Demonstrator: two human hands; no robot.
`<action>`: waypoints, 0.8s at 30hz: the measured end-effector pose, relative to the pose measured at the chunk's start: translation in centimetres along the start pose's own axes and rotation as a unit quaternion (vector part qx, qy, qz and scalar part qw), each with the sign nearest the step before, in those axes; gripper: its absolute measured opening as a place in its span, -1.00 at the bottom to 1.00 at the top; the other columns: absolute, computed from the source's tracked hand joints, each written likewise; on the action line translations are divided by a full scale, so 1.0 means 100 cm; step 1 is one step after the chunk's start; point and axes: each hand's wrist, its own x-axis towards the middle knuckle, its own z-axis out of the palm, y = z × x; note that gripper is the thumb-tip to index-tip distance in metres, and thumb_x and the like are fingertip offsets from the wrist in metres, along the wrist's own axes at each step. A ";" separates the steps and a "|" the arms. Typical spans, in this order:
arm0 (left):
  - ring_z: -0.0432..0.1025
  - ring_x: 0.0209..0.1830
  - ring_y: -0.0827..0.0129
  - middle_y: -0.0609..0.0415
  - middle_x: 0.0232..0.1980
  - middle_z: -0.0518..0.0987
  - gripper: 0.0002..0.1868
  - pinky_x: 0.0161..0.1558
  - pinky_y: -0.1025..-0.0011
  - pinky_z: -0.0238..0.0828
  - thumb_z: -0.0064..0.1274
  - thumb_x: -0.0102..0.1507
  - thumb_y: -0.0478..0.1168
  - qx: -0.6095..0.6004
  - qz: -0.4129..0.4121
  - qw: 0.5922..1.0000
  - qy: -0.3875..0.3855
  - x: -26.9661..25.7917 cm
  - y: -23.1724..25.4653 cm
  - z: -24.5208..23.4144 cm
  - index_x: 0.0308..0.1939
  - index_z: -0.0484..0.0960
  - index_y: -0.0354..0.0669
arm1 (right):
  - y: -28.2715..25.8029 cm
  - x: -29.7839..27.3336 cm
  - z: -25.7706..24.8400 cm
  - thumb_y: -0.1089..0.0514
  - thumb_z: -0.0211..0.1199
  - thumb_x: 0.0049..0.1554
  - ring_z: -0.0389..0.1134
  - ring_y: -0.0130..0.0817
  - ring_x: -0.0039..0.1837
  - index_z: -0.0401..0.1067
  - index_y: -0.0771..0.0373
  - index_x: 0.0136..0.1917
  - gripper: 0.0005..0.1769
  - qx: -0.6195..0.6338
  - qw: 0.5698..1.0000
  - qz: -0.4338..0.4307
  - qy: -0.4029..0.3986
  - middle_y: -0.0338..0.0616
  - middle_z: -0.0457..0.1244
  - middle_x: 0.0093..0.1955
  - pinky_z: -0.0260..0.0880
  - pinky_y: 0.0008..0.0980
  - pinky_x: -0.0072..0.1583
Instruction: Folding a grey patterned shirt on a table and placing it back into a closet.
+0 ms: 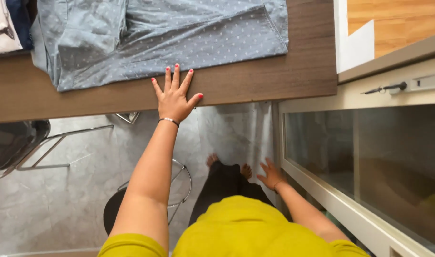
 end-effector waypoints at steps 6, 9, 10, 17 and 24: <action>-0.20 0.68 0.04 0.00 0.68 0.01 -0.13 0.47 -0.38 -0.46 -0.18 0.26 0.48 0.011 0.035 0.998 0.059 -0.001 -0.003 0.005 0.60 0.13 0.40 | 0.077 0.114 0.023 -0.43 -0.06 0.30 -0.22 -0.08 0.73 0.01 0.12 0.66 -0.12 -0.042 0.997 0.052 -0.036 -0.05 -0.34 0.77 -0.03 -0.14 0.63; -0.17 0.67 -0.03 -0.08 0.67 0.06 -0.13 0.46 -0.38 -0.48 -0.28 0.29 0.51 0.011 0.043 0.996 0.071 -0.001 -0.002 0.007 0.60 0.16 0.32 | 0.101 0.198 0.017 -0.50 -0.07 0.26 -0.16 -0.30 0.70 -0.06 -0.07 0.69 -0.10 -0.007 0.995 0.103 0.003 -0.23 -0.35 0.77 -0.02 -0.31 0.60; -0.17 0.67 -0.03 -0.08 0.67 0.06 -0.13 0.46 -0.38 -0.48 -0.28 0.29 0.51 0.011 0.046 0.996 0.076 -0.002 -0.002 0.010 0.60 0.16 0.32 | 0.102 0.215 0.015 -0.50 -0.07 0.26 -0.16 -0.30 0.70 -0.06 -0.07 0.69 -0.10 -0.006 0.995 0.101 0.009 -0.23 -0.35 0.77 -0.02 -0.31 0.60; -0.14 0.67 0.02 0.01 0.67 0.09 -0.18 0.47 -0.36 -0.40 -0.32 0.29 0.49 0.036 0.038 0.992 0.115 -0.005 -0.002 0.021 0.57 0.21 0.37 | 0.090 0.347 -0.053 -0.32 -0.12 0.30 -0.23 -0.07 0.71 -0.36 -0.12 0.71 -0.14 -0.405 0.911 0.073 -0.025 -0.07 -0.43 0.76 -0.21 0.06 0.63; 0.04 0.62 0.06 0.04 0.61 0.21 -0.21 0.44 -0.29 -0.13 -0.20 0.23 0.43 0.104 0.053 0.977 0.181 -0.007 0.001 0.027 0.52 0.29 0.37 | 0.050 0.366 -0.112 -0.61 -0.07 0.16 0.05 -0.26 -0.45 0.57 0.19 0.15 -0.11 0.072 0.964 0.240 0.088 -0.08 0.17 -0.44 0.11 -0.26 -0.34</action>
